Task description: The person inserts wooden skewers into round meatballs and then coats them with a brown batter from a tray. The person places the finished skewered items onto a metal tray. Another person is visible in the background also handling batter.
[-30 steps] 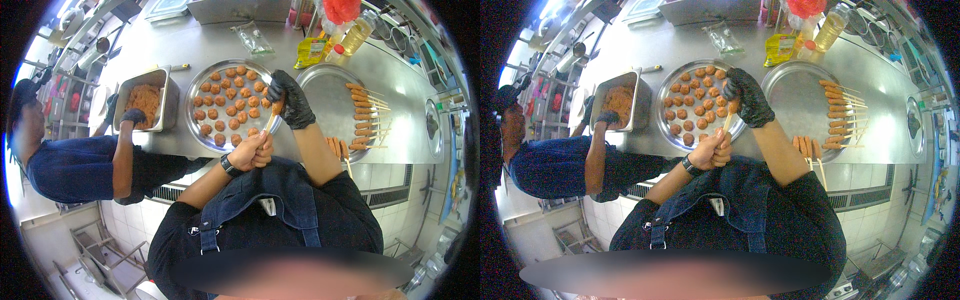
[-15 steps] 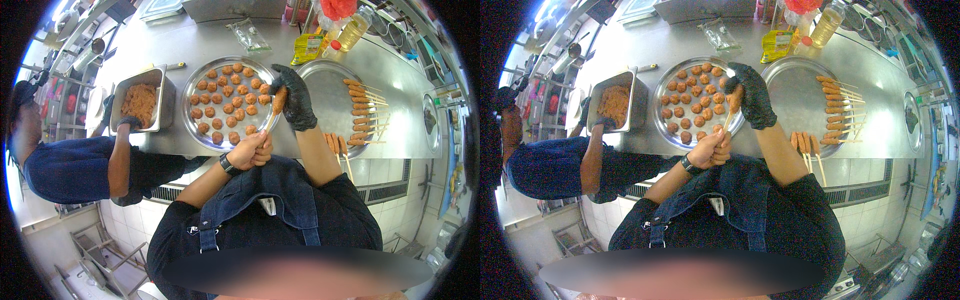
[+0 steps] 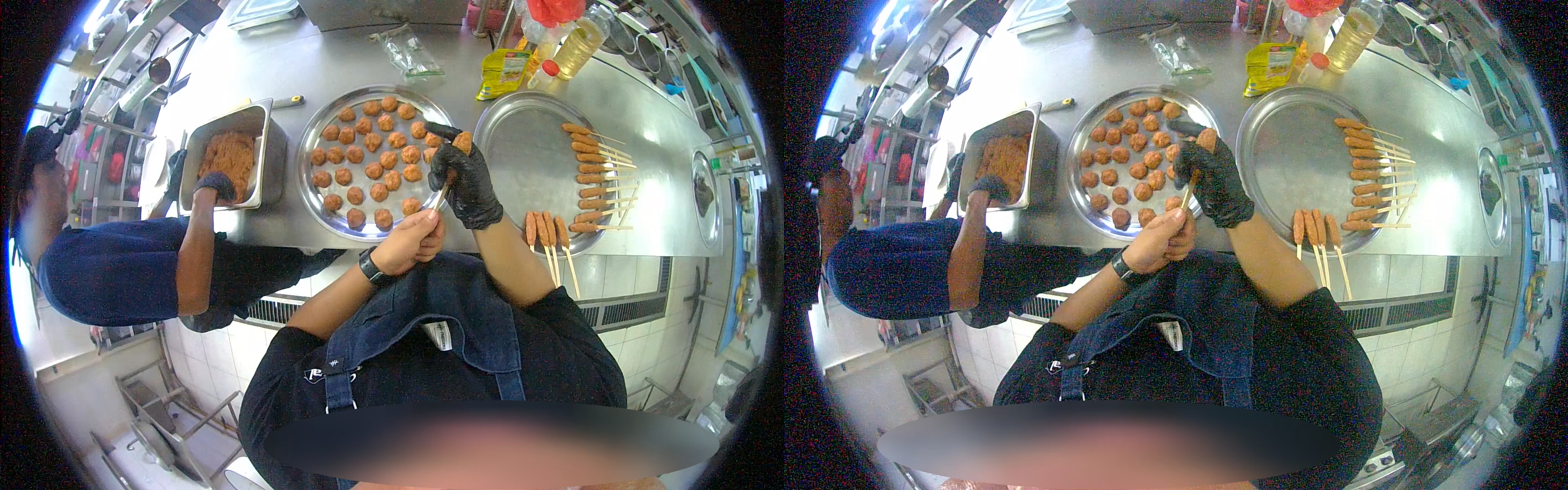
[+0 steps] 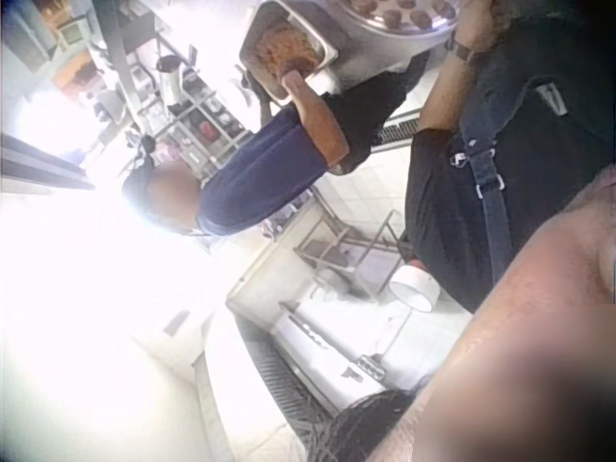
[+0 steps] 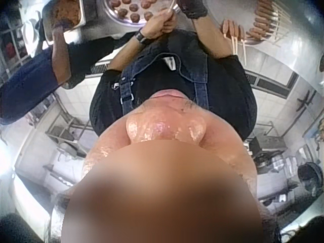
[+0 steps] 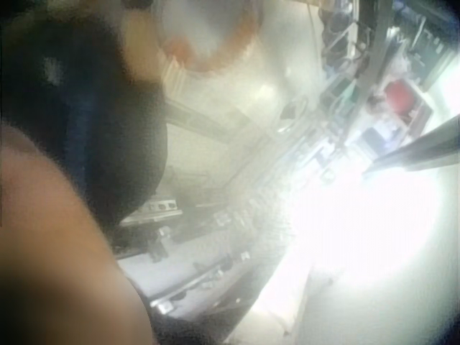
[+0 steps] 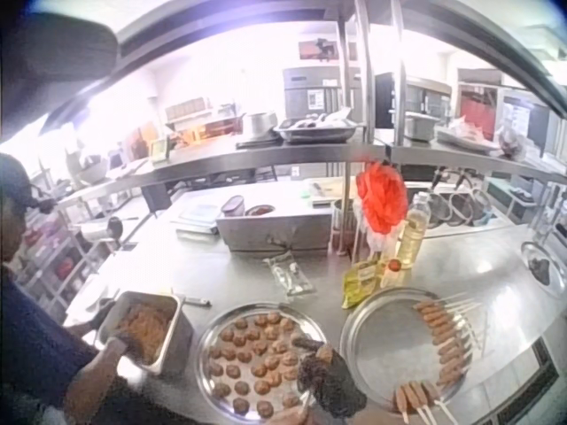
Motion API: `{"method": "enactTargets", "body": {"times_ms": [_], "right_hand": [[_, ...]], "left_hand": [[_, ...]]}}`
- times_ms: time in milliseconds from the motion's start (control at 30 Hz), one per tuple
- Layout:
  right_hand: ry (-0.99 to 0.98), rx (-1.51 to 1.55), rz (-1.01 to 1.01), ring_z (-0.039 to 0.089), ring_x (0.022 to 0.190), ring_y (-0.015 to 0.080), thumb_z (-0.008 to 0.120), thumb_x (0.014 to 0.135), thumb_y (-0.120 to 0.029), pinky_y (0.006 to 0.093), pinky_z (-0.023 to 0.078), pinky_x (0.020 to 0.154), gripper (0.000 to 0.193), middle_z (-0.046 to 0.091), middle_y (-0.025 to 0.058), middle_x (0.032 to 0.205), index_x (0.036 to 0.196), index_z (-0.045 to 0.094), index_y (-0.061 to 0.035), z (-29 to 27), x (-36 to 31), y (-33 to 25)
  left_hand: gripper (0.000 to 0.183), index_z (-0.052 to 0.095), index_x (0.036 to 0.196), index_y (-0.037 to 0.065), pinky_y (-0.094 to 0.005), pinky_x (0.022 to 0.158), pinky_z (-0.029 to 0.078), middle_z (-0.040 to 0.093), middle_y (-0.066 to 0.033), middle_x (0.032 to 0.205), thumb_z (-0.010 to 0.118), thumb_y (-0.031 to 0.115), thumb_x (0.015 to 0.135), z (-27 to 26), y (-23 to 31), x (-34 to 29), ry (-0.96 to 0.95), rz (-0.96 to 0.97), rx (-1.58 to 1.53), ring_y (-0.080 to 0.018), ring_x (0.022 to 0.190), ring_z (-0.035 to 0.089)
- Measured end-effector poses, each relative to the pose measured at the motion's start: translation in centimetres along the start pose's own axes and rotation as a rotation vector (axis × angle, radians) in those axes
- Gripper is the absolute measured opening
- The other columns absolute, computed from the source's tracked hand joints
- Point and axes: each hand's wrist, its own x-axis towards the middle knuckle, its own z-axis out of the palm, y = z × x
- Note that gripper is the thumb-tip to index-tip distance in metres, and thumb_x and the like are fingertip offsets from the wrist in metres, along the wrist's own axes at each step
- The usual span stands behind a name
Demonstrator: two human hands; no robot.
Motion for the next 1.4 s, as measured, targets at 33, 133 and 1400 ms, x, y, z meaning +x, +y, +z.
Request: {"method": "enactTargets", "body": {"times_ms": [33,133,1400], "right_hand": [[0.017,0.056,-0.045,0.052,0.056,0.0104,0.058,0.089,-0.024,0.0222,0.045,0.052,0.048,0.056,0.0021,0.072,0.130,0.045,-0.0026,0.3,-0.1,0.3],[0.062,0.408,-0.013,0.053,0.056,0.0119,0.055,0.091,-0.025,0.0231,0.046,0.052,0.044,0.056,0.0023,0.071,0.128,0.047,-0.0035,0.5,0.1,0.6],[-0.063,0.116,-0.031,0.057,0.070,0.0114,0.060,0.088,-0.019,0.0250,0.049,0.067,0.047,0.059,0.0015,0.081,0.128,0.046,0.0002,0.9,0.4,2.0]], "left_hand": [[0.033,0.045,0.083,0.012,-0.0186,0.044,0.021,0.029,0.0062,0.062,0.037,0.038,0.100,0.0,-0.1,0.0,0.022,0.009,-0.003,-0.0043,0.052,0.026],[0.030,0.046,0.083,0.012,-0.0183,0.044,0.022,0.030,0.0060,0.063,0.039,0.036,0.100,-0.1,-0.3,0.0,0.050,0.021,-0.016,-0.0040,0.052,0.027],[0.040,0.043,0.080,0.011,-0.0216,0.041,0.017,0.023,0.0062,0.057,0.029,0.041,0.101,-0.7,-0.6,-0.4,0.003,0.049,-0.124,-0.0054,0.046,0.020]]}}
